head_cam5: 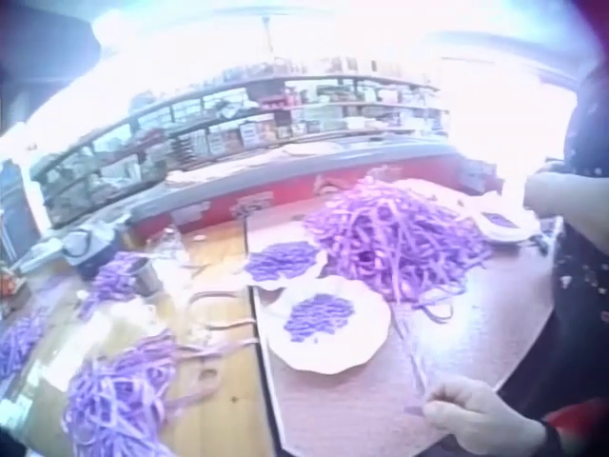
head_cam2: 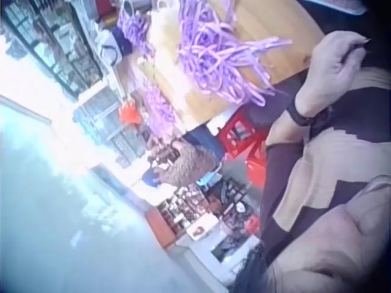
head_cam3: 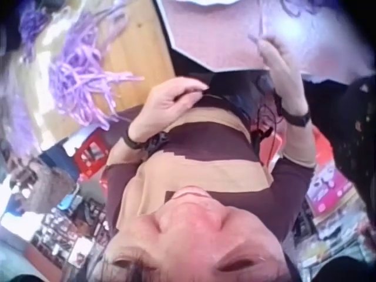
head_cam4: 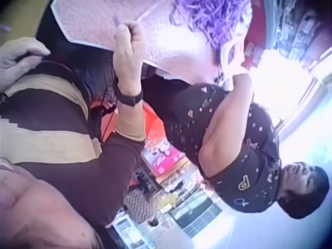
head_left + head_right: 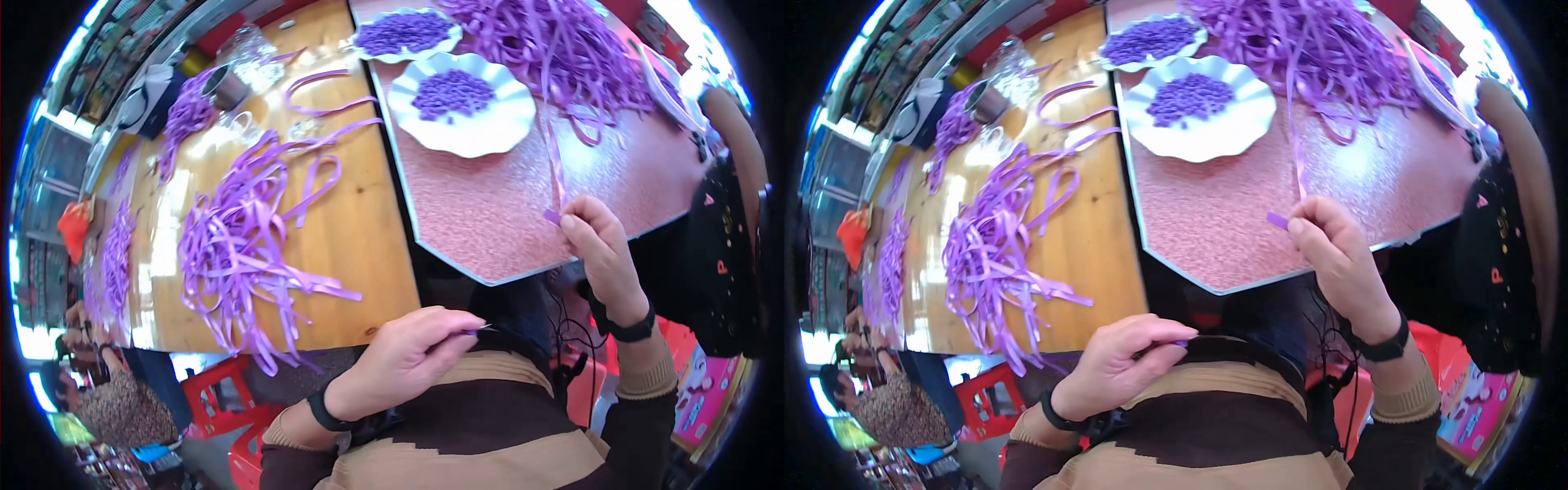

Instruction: The person picks up purple beads from a plate and threads them onto a needle before sliding them onto a purple ribbon.

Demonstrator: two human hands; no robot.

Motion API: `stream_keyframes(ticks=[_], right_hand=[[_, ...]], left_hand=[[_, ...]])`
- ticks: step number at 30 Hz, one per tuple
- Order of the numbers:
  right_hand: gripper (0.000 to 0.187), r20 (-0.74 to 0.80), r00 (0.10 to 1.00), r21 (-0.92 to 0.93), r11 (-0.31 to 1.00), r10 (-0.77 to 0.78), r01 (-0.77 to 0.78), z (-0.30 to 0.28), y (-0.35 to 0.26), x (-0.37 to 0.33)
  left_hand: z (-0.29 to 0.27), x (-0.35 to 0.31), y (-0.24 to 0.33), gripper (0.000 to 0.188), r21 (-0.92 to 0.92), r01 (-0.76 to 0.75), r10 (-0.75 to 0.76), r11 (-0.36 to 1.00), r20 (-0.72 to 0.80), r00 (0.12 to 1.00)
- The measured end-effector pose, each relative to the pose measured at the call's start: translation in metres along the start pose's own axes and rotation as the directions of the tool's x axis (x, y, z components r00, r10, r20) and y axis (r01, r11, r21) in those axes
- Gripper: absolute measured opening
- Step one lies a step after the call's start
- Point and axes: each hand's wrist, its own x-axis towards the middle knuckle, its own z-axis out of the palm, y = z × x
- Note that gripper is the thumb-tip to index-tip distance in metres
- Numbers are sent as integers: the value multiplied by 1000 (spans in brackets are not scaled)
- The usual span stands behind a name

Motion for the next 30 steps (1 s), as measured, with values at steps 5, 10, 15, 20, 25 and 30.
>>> stream_keyframes(ticks=[5, 10, 15, 20, 25, 30], right_hand=[[6, 115, 985, 215, 965, 130, -153, 19, -20, -9], [5, 254, 957, 394, 889, 138, -233, 44, -39, -17], [11, 352, 929, 442, 855, 114, -272, 48, -37, -29], [13, 361, 923, 373, 887, 131, -272, 49, -38, -37], [13, 353, 931, 352, 908, 96, -227, 51, -36, -39], [12, 349, 931, 428, 865, 109, -262, 52, -34, -40]], left_hand=[[-3, 4, 1, 19, 35, -38, 38, 999, -16, 999], [-13, 10, 16, 20, 60, -22, 22, 998, -8, 1000], [-8, 18, 17, 19, 52, -80, 81, 995, -23, 996], [-6, 13, 16, 19, 34, -68, 70, 997, -36, 997], [-5, 8, 20, 18, -22, 32, -33, 999, -50, 998], [-7, 7, 21, 20, -46, 64, -65, 997, -40, 997]])
